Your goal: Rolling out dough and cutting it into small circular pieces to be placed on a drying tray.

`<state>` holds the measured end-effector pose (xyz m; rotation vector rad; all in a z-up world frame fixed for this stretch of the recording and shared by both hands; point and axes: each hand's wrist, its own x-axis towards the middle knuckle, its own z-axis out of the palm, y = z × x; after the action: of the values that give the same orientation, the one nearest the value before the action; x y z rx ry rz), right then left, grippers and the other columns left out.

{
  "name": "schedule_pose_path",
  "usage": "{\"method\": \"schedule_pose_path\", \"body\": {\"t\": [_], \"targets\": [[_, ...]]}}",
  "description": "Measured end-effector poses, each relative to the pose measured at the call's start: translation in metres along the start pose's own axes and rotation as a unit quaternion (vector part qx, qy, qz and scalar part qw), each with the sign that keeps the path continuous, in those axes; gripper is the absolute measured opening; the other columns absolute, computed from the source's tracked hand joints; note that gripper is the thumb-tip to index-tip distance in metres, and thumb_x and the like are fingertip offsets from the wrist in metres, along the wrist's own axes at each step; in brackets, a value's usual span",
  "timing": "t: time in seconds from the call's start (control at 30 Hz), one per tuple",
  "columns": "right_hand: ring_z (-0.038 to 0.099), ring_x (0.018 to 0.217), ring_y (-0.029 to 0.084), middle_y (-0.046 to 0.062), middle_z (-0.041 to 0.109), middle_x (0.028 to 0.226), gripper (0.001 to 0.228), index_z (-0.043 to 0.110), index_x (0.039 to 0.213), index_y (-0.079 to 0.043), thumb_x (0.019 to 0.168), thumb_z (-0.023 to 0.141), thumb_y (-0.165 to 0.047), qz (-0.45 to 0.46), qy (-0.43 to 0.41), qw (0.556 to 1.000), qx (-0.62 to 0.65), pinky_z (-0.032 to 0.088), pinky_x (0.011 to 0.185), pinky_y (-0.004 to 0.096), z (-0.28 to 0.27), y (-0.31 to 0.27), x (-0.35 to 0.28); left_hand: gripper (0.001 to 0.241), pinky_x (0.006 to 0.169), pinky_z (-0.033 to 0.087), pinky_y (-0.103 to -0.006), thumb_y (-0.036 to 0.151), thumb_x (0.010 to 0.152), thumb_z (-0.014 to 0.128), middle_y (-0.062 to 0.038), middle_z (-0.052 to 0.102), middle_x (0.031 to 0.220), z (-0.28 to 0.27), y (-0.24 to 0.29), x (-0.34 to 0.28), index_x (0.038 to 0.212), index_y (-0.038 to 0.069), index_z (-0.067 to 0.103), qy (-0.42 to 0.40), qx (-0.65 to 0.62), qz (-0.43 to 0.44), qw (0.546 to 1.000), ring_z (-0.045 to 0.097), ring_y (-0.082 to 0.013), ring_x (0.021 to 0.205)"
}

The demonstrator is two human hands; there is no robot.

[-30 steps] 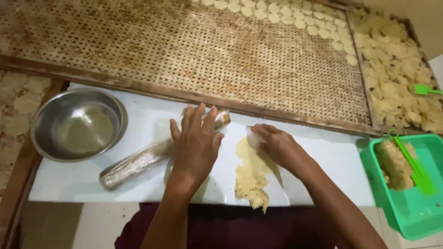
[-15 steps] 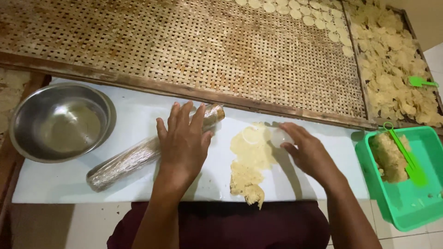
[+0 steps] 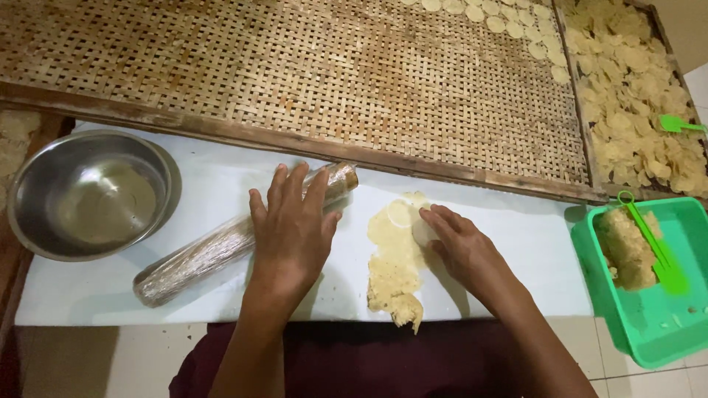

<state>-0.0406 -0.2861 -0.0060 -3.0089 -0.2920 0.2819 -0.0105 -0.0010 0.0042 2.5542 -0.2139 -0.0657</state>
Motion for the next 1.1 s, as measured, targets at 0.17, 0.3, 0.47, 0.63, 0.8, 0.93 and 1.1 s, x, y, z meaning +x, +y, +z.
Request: {"method": "schedule_pose_path", "body": {"t": [0.17,0.3,0.47,0.63,0.8,0.93,1.1], "targets": [[0.061,0.128,0.038,0.013,0.059,0.145,0.053,0.053,0.147,-0.024,0.095,0.063,-0.015,-0.016,0.015,1.0,0.0,0.058,0.1,0.052,0.011,0.012,0.002,0.062,0.111,0.017,-0.0802,0.027,0.096,0.066,-0.02,0.04,0.153,0.002,-0.001,0.0,0.152,0.012,0.043,-0.005,0.01,0.006,1.0,0.026,-0.0467,0.15],[0.062,0.126,0.04,0.014,0.061,0.142,0.051,0.055,0.144,-0.021,0.095,0.064,-0.014,-0.02,0.031,0.999,0.004,0.059,0.099,0.053,0.013,0.005,0.0,0.063,0.11,0.018,-0.0809,0.026,0.096,0.067,-0.021,0.041,0.152,0.004,-0.001,0.002,0.152,0.011,0.043,0.0,0.016,0.012,1.0,0.027,-0.0477,0.15],[0.063,0.125,0.039,0.015,0.062,0.142,0.051,0.056,0.144,-0.022,0.094,0.064,-0.015,-0.025,0.031,0.999,0.014,0.059,0.099,0.053,0.012,0.011,0.006,0.063,0.11,0.019,-0.0811,0.028,0.096,0.067,-0.02,0.041,0.152,0.008,-0.004,0.003,0.152,0.013,0.043,0.0,0.026,0.013,1.0,0.027,-0.0472,0.15],[0.063,0.125,0.039,0.013,0.062,0.141,0.052,0.056,0.144,-0.025,0.094,0.063,-0.014,-0.025,0.041,0.999,0.001,0.06,0.098,0.052,0.012,0.007,0.001,0.063,0.109,0.021,-0.0816,0.027,0.094,0.069,-0.02,0.042,0.152,0.011,-0.003,0.003,0.151,0.011,0.045,0.011,0.026,0.023,0.999,0.029,-0.0481,0.149],[0.064,0.124,0.038,0.015,0.063,0.139,0.055,0.054,0.147,-0.025,0.094,0.065,-0.017,-0.03,0.057,0.998,-0.009,0.061,0.097,0.051,0.019,0.011,0.004,0.063,0.11,0.022,-0.0808,0.028,0.095,0.068,-0.019,0.041,0.153,0.013,-0.004,0.003,0.151,0.012,0.045,0.009,0.025,0.022,0.999,0.029,-0.0466,0.149],[0.064,0.121,0.045,0.017,0.062,0.139,0.053,0.054,0.144,-0.022,0.093,0.064,-0.013,-0.032,0.019,0.999,0.013,0.06,0.096,0.057,0.016,0.014,0.003,0.062,0.109,0.024,-0.0804,0.026,0.093,0.07,-0.022,0.044,0.149,0.008,-0.002,0.0,0.149,0.009,0.048,0.021,0.022,0.034,0.999,0.032,-0.049,0.147],[0.066,0.119,0.04,0.012,0.062,0.141,0.055,0.056,0.144,-0.03,0.092,0.066,-0.015,-0.026,0.054,0.998,-0.028,0.063,0.094,0.05,0.026,0.015,-0.001,0.064,0.108,0.024,-0.081,0.031,0.093,0.069,-0.02,0.045,0.151,0.021,-0.008,0.004,0.15,0.013,0.048,0.026,0.042,0.033,0.998,0.033,-0.0467,0.147]]}}
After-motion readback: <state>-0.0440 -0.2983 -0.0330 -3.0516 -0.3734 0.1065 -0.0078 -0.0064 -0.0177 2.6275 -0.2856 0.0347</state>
